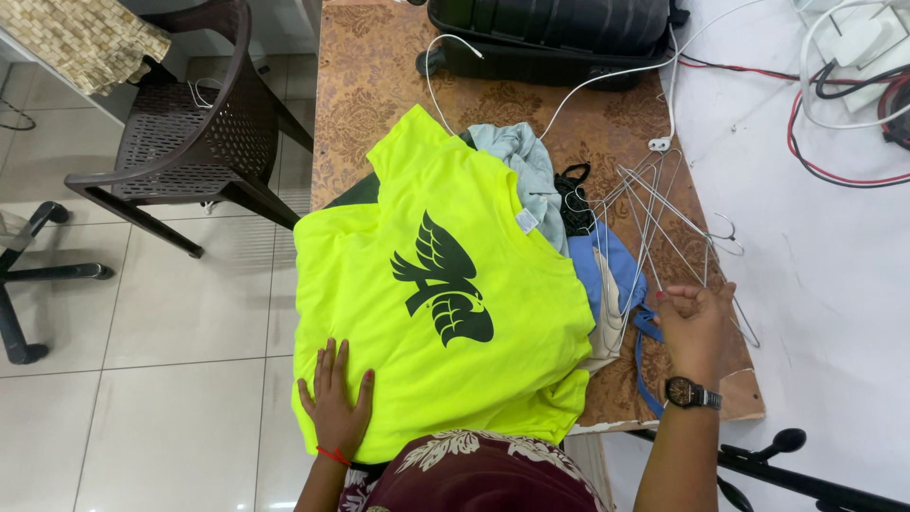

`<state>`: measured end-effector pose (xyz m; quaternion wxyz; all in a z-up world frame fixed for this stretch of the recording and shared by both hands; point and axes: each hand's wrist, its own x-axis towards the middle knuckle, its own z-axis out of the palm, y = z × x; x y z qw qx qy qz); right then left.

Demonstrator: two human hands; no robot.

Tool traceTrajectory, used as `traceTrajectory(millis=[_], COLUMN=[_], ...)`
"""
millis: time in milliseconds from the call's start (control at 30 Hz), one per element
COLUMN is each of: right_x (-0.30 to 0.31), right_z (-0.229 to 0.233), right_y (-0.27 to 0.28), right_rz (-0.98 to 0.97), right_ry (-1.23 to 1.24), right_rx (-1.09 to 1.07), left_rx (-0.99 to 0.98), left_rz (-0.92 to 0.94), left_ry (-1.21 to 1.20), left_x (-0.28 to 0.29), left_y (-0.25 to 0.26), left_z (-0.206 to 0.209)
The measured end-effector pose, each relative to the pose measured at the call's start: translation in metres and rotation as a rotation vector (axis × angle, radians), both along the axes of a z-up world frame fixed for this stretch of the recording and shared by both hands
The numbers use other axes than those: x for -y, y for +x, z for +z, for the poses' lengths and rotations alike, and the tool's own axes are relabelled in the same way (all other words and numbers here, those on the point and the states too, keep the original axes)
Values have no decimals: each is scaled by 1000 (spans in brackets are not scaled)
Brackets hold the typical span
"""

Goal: The person buttons a striped shirt, places it on a hanger, and hangs it on a rack. Then the person places a black t-shirt and a neon yellow t-shirt on hangers and hangs them on the rack.

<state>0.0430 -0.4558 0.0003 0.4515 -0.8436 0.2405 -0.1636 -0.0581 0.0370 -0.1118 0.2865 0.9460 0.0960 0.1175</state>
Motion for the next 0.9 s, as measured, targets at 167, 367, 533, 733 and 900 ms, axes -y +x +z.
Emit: traceTrajectory(millis=[167, 367, 533, 733, 900], right_x=[11, -13, -57, -91, -101], right_z=[-31, -50, -16, 42, 73], right_y=[-1, -9, -31, -63, -74], right_rz=[-94, -76, 79, 284, 502], right_ry=[406, 550, 546, 612, 648], right_rx=[-23, 141, 324, 222, 132], left_rx=[-56, -160, 29, 81, 235], left_rz=[0, 55, -114, -404, -550], left_ry=[-2, -71, -198, -547, -823], left_x=[-1, -1, 32, 75, 94], left_y=[3, 28, 60, 109, 154], left_z=[5, 43, 101, 164, 200])
